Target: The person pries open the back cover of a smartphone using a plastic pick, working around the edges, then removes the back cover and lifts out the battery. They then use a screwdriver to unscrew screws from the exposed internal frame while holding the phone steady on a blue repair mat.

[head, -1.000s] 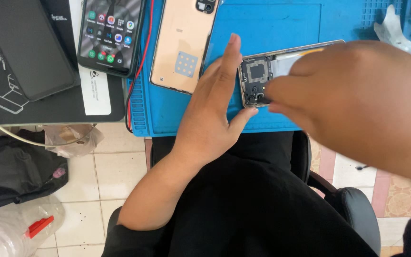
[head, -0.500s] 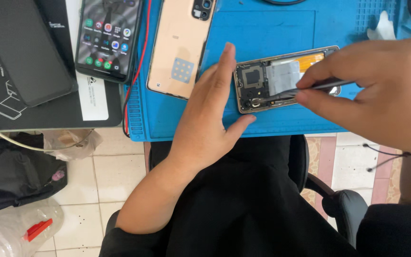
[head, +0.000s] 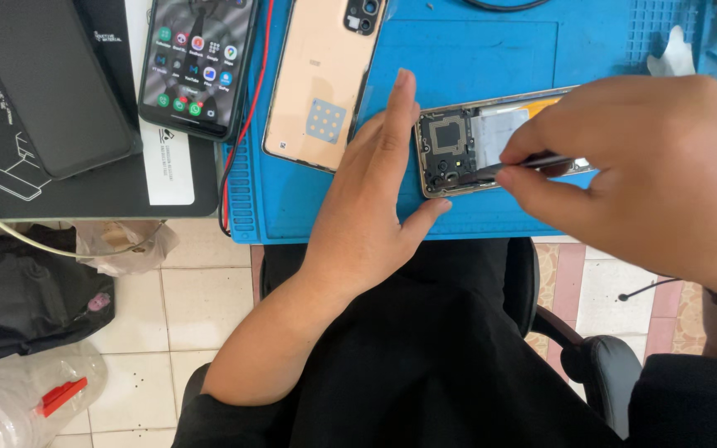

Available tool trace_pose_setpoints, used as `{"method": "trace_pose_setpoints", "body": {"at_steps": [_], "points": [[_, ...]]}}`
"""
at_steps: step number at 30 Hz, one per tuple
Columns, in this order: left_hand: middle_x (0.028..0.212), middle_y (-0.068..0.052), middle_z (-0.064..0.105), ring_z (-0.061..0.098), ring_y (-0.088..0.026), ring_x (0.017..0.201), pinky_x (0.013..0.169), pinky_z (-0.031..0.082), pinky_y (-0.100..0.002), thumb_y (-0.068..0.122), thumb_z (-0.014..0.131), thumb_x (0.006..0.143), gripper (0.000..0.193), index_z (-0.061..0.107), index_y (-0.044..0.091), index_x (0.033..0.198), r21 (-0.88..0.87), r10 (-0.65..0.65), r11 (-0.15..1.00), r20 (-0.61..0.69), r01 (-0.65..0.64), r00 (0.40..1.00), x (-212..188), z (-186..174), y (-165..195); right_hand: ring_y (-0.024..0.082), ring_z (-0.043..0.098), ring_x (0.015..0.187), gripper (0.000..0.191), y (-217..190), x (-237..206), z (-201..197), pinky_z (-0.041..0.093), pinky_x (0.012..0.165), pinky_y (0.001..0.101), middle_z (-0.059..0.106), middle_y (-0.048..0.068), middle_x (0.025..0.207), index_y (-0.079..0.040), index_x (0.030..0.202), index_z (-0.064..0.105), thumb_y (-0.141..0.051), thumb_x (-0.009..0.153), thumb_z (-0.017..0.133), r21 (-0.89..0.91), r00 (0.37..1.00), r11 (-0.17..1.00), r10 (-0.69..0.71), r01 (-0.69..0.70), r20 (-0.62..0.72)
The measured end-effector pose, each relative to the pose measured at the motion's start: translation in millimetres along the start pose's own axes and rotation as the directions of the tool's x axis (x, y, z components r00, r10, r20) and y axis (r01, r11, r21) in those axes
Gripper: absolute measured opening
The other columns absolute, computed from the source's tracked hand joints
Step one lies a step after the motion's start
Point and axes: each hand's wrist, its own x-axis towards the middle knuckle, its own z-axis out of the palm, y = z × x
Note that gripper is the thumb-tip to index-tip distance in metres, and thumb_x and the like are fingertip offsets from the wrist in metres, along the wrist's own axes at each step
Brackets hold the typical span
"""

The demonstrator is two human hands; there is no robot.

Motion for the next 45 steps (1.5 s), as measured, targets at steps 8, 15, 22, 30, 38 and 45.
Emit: {"method": "trace_pose_setpoints", "body": {"at_steps": [8, 15, 22, 30, 38, 45], "points": [[0.155, -0.019, 0.048, 0.045, -0.036, 0.149, 0.122, 0.042, -0.045, 0.012, 0.088, 0.085, 0.117, 0.002, 0.014, 0.165, -0.019, 0.003, 1.0, -0.002, -0.003, 1.0, 0.1, -0.5, 0.0, 0.02, 0.072, 0.071, 0.015, -7.8, 4.4, -2.0, 0.053, 0.056, 0.0315, 0.074, 0.005, 0.079, -0.005, 0.09, 0.077, -0.016, 0.081, 0.08, -0.068, 0.999, 0.997, -0.032, 0.033, 0.013], [0.154, -0.018, 0.048, 0.046, -0.036, 0.148, 0.121, 0.043, -0.045, 0.012, 0.088, 0.085, 0.117, 0.003, 0.014, 0.165, -0.027, -0.009, 1.0, 0.001, 0.009, 1.0, -0.1, 0.1, 0.3, 0.02, 0.071, 0.069, 0.014, -10.0, 5.4, -1.5, 0.052, 0.054, 0.0318, 0.074, 0.004, 0.078, -0.006, 0.089, 0.077, -0.018, 0.083, 0.08, -0.11, 1.0, 0.994, -0.017, 0.018, 0.014], [0.157, -0.019, 0.046, 0.045, -0.037, 0.147, 0.121, 0.043, -0.045, 0.011, 0.088, 0.083, 0.116, 0.005, 0.013, 0.164, -0.014, 0.007, 1.0, -0.015, -0.007, 1.0, 0.6, 0.8, 0.6, 0.02, 0.07, 0.068, 0.011, -13.0, 8.3, -3.7, 0.052, 0.054, 0.0313, 0.073, 0.004, 0.076, -0.007, 0.088, 0.077, -0.017, 0.084, 0.079, -0.131, 1.0, 0.991, -0.019, 0.021, 0.015], [0.158, -0.017, 0.045, 0.046, -0.035, 0.149, 0.122, 0.043, -0.044, 0.01, 0.088, 0.084, 0.116, 0.006, 0.014, 0.165, -0.053, 0.009, 0.999, -0.017, -0.01, 1.0, -1.0, 0.6, 0.2, 0.02, 0.07, 0.068, 0.011, -16.6, 10.3, -3.5, 0.052, 0.055, 0.0315, 0.073, 0.003, 0.075, -0.008, 0.086, 0.078, -0.018, 0.084, 0.08, -0.179, 0.999, 0.983, -0.034, 0.035, 0.008], [0.159, -0.017, 0.044, 0.045, -0.035, 0.149, 0.123, 0.043, -0.043, 0.01, 0.088, 0.084, 0.116, 0.005, 0.015, 0.165, -0.052, 0.017, 0.998, -0.022, -0.018, 1.0, -0.5, 1.5, -0.5, 0.018, 0.068, 0.065, 0.011, -15.8, 10.3, -3.6, 0.051, 0.054, 0.0302, 0.072, 0.003, 0.074, -0.007, 0.086, 0.078, -0.018, 0.084, 0.08, -0.167, 0.999, 0.986, -0.019, 0.023, 0.027], [0.158, -0.014, 0.046, 0.045, -0.035, 0.149, 0.123, 0.043, -0.044, 0.011, 0.088, 0.084, 0.116, 0.005, 0.014, 0.165, -0.043, 0.026, 0.999, -0.028, -0.028, 0.999, -0.4, 1.8, 0.0, 0.02, 0.066, 0.062, 0.01, -20.1, 12.8, -3.8, 0.049, 0.052, 0.033, 0.069, 0.003, 0.07, -0.008, 0.082, 0.076, -0.017, 0.081, 0.08, -0.215, 0.997, 0.974, -0.075, 0.074, 0.001]]}}
